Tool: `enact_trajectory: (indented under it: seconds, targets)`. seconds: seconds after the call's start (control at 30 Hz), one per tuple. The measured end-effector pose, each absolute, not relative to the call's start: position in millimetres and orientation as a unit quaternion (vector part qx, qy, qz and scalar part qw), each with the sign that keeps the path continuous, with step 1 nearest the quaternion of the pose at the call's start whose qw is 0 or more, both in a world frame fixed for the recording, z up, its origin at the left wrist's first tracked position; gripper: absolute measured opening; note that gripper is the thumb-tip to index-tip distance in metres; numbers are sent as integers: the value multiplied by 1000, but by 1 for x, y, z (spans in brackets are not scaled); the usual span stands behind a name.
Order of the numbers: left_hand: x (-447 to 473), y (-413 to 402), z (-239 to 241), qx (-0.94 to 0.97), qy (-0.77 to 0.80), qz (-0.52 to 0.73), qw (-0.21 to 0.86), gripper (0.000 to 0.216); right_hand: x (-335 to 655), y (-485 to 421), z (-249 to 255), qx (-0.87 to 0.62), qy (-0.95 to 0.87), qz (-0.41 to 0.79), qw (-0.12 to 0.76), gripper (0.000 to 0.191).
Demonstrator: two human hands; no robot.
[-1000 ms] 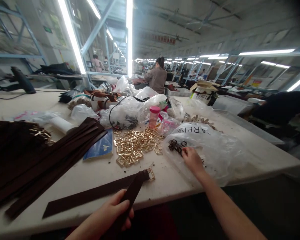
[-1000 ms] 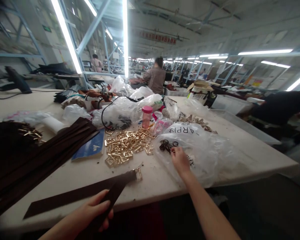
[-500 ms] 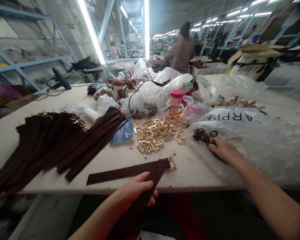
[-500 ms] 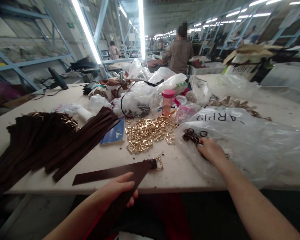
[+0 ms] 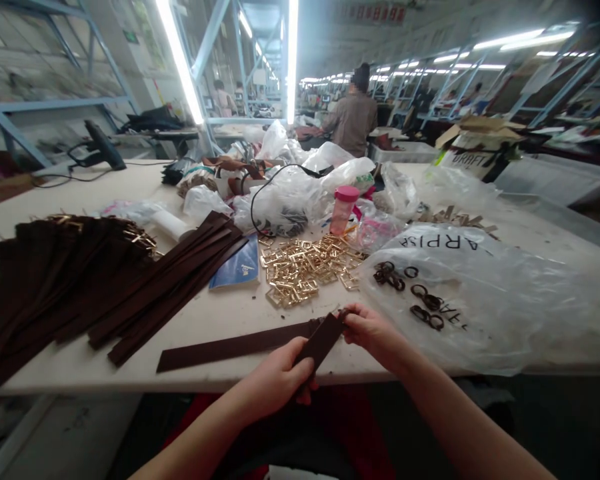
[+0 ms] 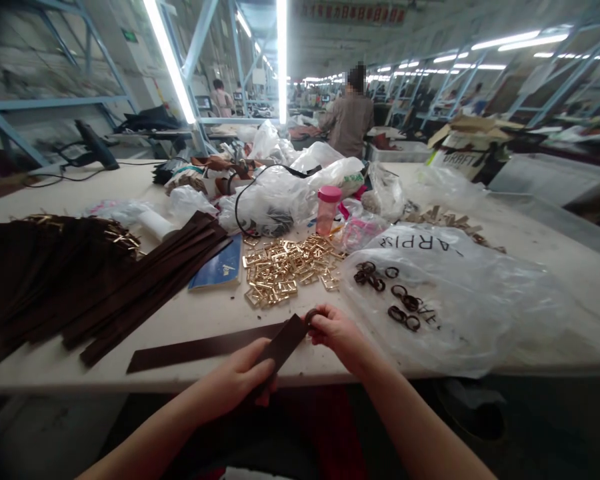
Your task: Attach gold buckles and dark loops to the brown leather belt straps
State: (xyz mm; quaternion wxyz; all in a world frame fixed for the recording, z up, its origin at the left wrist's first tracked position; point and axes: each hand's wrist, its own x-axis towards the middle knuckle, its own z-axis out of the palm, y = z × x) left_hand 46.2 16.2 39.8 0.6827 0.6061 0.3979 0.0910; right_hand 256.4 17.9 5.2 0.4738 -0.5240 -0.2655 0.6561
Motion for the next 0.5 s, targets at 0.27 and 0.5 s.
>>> enact_trajectory:
  seconds: [0.27, 0.5]
  targets:
    - [22, 15, 26, 607, 451, 141, 639, 20, 205, 16, 2, -433, -152, 695, 554, 20]
    - [27, 9, 18, 591, 454, 155, 648, 18, 179, 16, -10, -403, -115, 654, 630, 21]
